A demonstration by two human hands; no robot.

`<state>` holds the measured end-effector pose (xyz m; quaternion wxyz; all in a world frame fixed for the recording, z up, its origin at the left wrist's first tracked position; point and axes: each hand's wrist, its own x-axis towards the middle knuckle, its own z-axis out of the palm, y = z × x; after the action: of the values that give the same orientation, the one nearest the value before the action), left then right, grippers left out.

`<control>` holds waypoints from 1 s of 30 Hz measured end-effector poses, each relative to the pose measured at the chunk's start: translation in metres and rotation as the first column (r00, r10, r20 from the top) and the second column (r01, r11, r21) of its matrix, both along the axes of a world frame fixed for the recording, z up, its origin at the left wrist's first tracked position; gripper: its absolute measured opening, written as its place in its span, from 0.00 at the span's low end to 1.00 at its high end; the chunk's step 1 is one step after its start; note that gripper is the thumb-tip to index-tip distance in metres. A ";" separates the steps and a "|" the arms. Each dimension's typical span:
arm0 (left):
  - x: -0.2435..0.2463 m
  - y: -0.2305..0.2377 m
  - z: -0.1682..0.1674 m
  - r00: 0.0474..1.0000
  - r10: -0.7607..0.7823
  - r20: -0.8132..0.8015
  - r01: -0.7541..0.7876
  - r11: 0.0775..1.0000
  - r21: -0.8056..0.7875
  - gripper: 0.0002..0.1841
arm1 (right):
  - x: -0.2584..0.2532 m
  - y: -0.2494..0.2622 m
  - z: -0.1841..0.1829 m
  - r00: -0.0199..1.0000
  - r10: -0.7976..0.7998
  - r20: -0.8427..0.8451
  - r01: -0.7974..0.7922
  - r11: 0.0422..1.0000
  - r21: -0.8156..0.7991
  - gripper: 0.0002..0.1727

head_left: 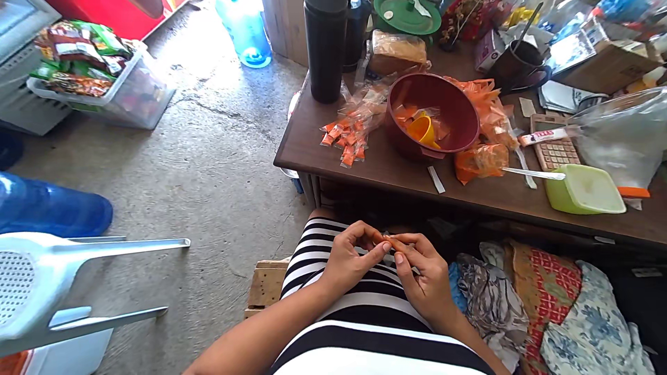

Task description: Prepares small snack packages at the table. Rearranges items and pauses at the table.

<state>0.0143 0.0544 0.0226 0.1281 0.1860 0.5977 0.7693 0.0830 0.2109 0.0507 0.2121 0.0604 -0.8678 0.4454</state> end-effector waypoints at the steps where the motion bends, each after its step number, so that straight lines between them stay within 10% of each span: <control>1: 0.000 0.000 0.000 1.000 0.000 0.006 0.000 1.000 -0.007 0.05 | 0.000 0.000 0.000 1.000 -0.003 0.002 0.003 1.000 0.021 0.21; 21: -0.003 -0.005 -0.005 0.985 -0.116 -0.127 0.111 0.993 -0.045 0.07 | -0.004 0.009 -0.003 0.932 0.151 0.329 0.021 0.885 -0.465 0.10; 30: -0.003 -0.006 -0.007 0.975 -0.138 -0.174 0.126 0.989 -0.078 0.08 | -0.006 0.010 -0.006 0.971 0.037 0.238 0.001 0.988 -0.155 0.14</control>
<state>0.0113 0.0489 0.0153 0.1309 0.2893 0.6185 0.7188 0.0767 0.2205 0.0451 0.1054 -0.0027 -0.8495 0.5169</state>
